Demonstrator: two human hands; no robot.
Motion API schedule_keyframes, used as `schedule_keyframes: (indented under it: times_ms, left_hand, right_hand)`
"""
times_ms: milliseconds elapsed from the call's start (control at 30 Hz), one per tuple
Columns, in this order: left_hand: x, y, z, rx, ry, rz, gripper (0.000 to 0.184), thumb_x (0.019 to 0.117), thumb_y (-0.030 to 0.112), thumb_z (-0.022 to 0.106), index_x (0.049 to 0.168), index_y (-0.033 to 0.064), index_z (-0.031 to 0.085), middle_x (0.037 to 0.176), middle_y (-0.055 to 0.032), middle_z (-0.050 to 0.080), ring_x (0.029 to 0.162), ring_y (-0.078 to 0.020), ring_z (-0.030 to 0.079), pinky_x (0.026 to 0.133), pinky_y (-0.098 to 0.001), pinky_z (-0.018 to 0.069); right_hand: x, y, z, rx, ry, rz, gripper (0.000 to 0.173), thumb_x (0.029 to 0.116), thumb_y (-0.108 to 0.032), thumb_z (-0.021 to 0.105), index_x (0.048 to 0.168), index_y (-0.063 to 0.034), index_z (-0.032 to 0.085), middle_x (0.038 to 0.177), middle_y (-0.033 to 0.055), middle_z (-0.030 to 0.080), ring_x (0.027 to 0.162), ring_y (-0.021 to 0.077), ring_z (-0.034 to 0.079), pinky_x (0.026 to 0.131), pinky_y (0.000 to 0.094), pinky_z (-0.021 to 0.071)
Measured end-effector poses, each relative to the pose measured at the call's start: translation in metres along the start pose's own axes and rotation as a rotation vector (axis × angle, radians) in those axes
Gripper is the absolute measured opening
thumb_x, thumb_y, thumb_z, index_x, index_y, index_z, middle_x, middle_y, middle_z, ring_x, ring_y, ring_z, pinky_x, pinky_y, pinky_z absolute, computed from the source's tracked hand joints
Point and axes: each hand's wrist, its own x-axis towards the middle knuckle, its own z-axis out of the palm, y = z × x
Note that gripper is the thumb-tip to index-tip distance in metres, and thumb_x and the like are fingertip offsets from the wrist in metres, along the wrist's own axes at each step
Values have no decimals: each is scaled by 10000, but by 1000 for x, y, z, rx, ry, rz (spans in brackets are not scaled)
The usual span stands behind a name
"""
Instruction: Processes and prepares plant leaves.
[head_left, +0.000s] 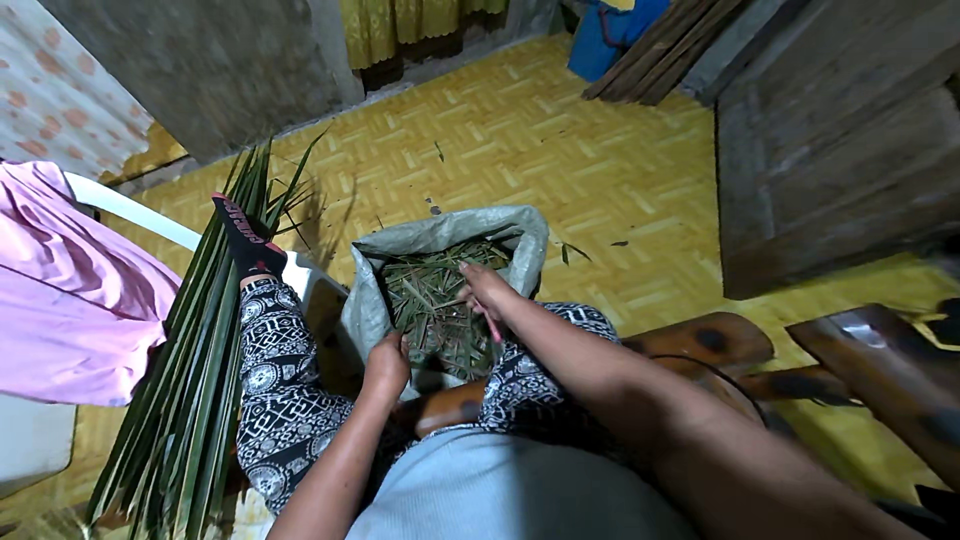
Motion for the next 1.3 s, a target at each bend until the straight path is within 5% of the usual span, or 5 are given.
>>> schedule_keyframes:
  times_ms: [133, 267, 333, 633, 1300]
  left_hand:
    - [10, -1, 2, -30, -26, -11, 434, 1143, 224, 338, 1453, -17, 522, 1206, -238, 682, 1098, -333, 686, 1020, -484, 512]
    - [16, 3, 3, -34, -35, -30, 414, 1139, 218, 353, 1370, -44, 576, 1184, -235, 683, 1102, -329, 676, 1027, -478, 500]
    - [16, 6, 3, -20, -33, -22, 410, 1137, 216, 362, 1353, -50, 589, 1204, -239, 679, 1131, -335, 671, 1043, -482, 493]
    - [9, 16, 1, 50, -15, -35, 365, 1113, 165, 409, 1298, -73, 614, 1317, -254, 633, 1269, -347, 612, 1111, -481, 451]
    - [9, 18, 6, 72, 15, 13, 415, 1130, 196, 376, 1433, -25, 552, 1363, -251, 612, 1300, -349, 594, 1127, -474, 446]
  right_hand:
    - [-34, -1, 16, 312, -182, 146, 500, 1116, -494, 341, 1472, -160, 449, 791, 50, 631, 504, 84, 469, 481, 227, 392]
    - [-72, 1, 30, -173, -312, -221, 459, 1137, -260, 375, 1522, -20, 449, 1342, 192, 608, 1119, 250, 618, 989, 406, 483]
    - [-83, 3, 32, -410, -347, -394, 460, 1138, -254, 357, 1514, -20, 484, 1484, 244, 531, 1369, 350, 530, 1166, 486, 383]
    - [-98, -4, 40, -539, -409, -427, 535, 1111, -231, 449, 1587, -10, 348, 1526, 260, 460, 1380, 365, 506, 1169, 477, 384]
    - [-70, -2, 38, -761, -204, -447, 482, 1137, -283, 357, 1527, -17, 454, 1423, 242, 567, 1330, 400, 552, 1116, 550, 426]
